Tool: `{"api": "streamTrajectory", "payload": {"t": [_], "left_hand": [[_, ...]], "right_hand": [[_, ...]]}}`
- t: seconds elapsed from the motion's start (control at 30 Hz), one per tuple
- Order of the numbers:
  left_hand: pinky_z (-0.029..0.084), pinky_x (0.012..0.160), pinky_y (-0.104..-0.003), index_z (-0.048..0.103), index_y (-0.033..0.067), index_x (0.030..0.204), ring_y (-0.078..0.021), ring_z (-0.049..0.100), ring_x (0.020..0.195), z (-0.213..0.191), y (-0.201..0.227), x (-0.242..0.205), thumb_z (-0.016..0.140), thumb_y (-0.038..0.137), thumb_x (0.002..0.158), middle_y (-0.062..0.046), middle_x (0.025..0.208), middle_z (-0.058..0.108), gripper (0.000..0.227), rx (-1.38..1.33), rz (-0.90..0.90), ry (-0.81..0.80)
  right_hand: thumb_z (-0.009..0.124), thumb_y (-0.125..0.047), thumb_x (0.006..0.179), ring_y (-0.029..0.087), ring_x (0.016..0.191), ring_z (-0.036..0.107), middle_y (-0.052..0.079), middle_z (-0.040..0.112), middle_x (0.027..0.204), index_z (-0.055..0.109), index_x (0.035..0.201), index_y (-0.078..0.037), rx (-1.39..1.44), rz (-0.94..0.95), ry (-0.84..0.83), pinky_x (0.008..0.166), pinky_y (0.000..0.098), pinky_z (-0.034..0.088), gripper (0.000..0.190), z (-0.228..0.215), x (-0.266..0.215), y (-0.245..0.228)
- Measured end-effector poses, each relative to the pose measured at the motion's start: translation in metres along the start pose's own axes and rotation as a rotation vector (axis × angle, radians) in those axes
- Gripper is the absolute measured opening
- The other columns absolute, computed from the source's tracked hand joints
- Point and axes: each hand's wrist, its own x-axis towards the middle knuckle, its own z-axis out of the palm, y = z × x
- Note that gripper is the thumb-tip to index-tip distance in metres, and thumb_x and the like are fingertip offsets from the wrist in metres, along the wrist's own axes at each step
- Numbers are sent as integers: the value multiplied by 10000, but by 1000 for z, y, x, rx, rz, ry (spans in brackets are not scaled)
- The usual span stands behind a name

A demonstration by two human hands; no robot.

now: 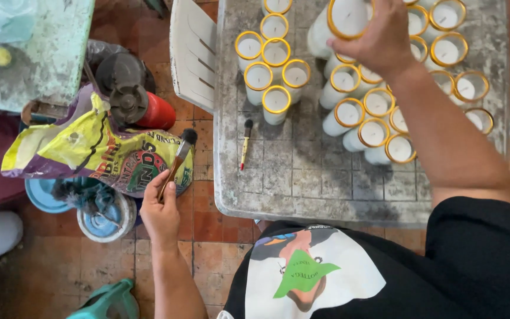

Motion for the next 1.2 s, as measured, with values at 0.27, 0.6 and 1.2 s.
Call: {"api": "streamTrajectory", "payload": {"t": [0.27,0.6,1.2], "left_hand": [[457,733,-334,688,103,1268,-223,553,849,23,7,-1,633,54,1000,-110,1038,702,277,-98,45,-308],[603,749,-391,729,229,1267,-248,747,903,43,-8,-15,674,170,998,-157,944,774,281,-71,125,-472],[541,976,-453,673,65,1348,-308,654,1167,-4,-56,-21,636,73,1018,-249,1246,696,332,-312,40,-351]], "right_hand": [[979,-184,603,318,1185,618,156,615,1265,580,1361,-36,533,351,-116,1072,404,474,869,42,-153,-122],[956,-106,513,367,1191,600,160,596,1226,588,1344,-36,509,481,-116,1100,438,437,911,125,-263,-173],[678,-719,754,577,1440,304,328,225,1565,124,1599,-2,2251,2189,748,1161,734,251,1239,146,-235,-213]]}}
